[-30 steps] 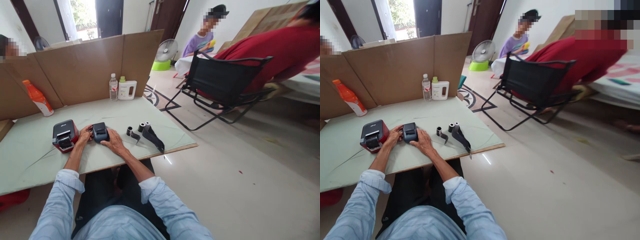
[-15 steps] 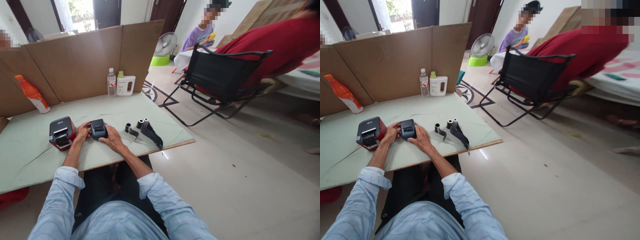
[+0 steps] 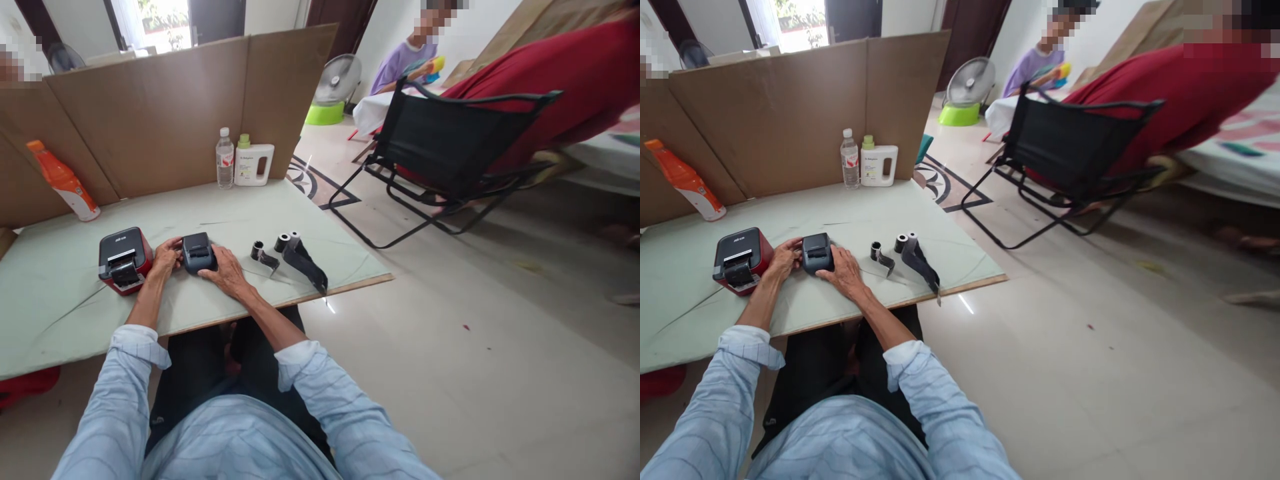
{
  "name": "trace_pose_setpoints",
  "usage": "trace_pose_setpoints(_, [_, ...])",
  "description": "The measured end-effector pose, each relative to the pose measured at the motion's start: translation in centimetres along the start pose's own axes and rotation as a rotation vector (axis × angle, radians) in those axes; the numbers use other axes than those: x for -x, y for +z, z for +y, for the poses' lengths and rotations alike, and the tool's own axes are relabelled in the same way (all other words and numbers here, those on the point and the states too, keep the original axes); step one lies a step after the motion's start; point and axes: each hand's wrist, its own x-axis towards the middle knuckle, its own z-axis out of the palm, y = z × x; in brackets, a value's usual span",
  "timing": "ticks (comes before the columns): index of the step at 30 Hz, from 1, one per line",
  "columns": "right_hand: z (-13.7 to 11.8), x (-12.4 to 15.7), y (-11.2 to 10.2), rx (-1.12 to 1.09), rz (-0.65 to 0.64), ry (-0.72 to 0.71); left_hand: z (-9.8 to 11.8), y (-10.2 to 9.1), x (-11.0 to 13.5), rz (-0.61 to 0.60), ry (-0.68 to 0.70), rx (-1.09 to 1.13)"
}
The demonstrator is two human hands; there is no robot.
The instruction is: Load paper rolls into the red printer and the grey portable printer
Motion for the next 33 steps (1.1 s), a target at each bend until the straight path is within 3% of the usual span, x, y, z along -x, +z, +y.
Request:
trace_pose_setpoints(9, [0.5,0.2,0.1,-0.033,0.020,-0.008,-0.2,0.2,-0.6,-0.001,0.016,-0.053])
trace_pose_setpoints(17, [0.5,0.1,0.3,-0.024,0.025,-0.003,0.3,0.6,0.4,0.022,0.015,-0.060])
trace_pose_setpoints(23, [0.1,0.1,-0.1,-0.018,0.013,-0.015,-0.4,0.3,1.5,0.073,0.145,-0.100])
trace_pose_setpoints(33, [-0.1,0.2,-0.4,-0.016,0.007,-0.017,-0.2,-0.5,0.6,0.011,0.261,-0.128])
